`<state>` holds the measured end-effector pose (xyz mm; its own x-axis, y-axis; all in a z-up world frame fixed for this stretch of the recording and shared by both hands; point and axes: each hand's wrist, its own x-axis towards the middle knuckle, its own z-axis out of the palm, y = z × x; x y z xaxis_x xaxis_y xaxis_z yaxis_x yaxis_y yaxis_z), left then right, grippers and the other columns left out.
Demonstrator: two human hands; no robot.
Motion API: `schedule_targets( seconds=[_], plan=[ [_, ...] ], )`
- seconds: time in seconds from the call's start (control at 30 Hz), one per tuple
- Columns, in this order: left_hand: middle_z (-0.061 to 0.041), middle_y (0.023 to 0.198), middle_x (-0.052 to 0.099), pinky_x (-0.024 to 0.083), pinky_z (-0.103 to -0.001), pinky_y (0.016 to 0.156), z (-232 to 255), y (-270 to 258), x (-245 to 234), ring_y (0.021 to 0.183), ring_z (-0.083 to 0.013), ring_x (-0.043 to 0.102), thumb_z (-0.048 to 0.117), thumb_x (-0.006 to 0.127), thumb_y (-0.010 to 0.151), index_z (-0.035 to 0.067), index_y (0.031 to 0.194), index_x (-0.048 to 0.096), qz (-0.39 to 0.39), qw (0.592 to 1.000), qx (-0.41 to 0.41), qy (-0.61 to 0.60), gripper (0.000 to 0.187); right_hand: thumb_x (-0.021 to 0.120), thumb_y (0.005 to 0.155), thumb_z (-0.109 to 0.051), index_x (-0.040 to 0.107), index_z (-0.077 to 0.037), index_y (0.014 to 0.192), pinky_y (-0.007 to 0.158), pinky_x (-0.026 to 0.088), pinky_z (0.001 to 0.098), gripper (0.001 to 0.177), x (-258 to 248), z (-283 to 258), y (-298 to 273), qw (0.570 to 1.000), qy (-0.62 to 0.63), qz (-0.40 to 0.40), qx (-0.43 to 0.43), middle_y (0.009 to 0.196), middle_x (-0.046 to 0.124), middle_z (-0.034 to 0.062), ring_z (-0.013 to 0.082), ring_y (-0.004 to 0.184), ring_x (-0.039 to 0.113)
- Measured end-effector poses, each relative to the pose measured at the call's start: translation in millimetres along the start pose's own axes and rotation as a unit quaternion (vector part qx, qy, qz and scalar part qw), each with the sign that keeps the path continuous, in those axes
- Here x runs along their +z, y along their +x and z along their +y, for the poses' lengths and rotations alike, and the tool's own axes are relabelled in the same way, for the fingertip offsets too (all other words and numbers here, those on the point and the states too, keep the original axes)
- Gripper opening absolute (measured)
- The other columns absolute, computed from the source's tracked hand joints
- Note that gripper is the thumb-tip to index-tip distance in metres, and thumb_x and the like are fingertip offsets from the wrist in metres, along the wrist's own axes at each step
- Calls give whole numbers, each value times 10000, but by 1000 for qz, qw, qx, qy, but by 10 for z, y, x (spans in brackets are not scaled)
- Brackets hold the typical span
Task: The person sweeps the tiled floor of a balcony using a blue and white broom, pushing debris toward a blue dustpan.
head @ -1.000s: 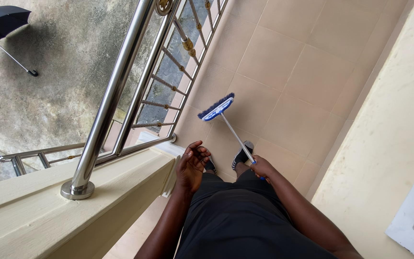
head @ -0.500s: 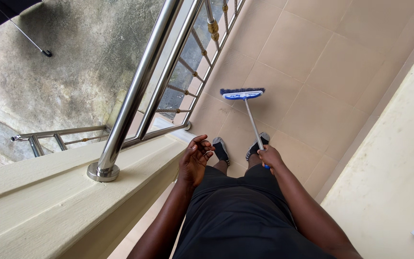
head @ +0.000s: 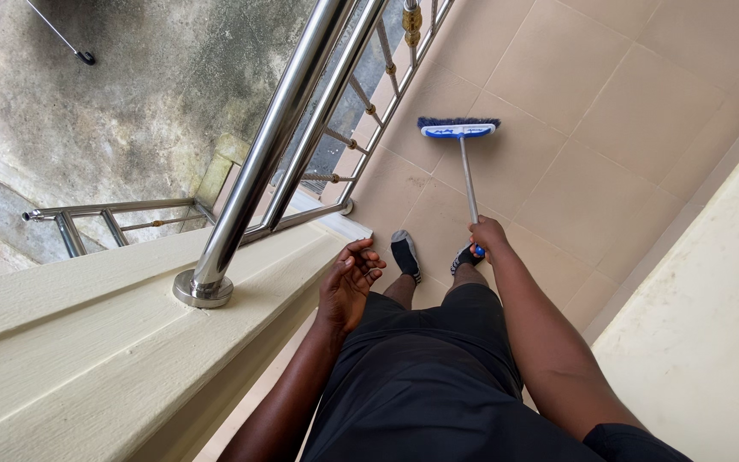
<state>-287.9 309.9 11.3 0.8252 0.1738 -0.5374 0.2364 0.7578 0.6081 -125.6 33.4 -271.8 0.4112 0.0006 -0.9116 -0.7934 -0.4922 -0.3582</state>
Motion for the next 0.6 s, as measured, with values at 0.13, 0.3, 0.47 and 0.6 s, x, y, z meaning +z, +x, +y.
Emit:
schedule_targets(
  seconds=[0.13,0.3,0.47,0.6],
  plan=[
    [-81,1094,639,490,-347,962,31,-37,-115,1078,-211,628,351,595,956,43,1341,579,-3,1000,1,-10,494,505,1034,-214,539,-141,1330,386,427,353,307,124,160,-75,997,-63,-3,34,723,578,71,177,443,533],
    [-90,1085,643,494,-355,947,82,-32,-139,1067,-215,631,344,590,956,38,1332,582,-2,1000,11,-15,484,499,1039,-240,573,-252,1353,379,369,346,323,67,571,-407,991,-77,-49,102,699,526,64,169,426,471],
    [-88,1094,641,491,-351,959,132,-8,-143,1079,-216,630,334,582,959,36,1337,580,-16,999,14,-25,481,513,1035,-253,575,-271,1431,356,318,325,402,-35,764,-747,990,-70,-88,80,669,523,56,147,382,440],
    [-86,1097,642,490,-357,972,167,-23,-178,1087,-218,630,335,581,958,38,1337,579,-13,999,25,-26,481,486,1034,-265,543,-249,1457,354,348,337,428,53,623,-809,992,-93,-68,46,668,526,68,161,378,455]
  ],
)
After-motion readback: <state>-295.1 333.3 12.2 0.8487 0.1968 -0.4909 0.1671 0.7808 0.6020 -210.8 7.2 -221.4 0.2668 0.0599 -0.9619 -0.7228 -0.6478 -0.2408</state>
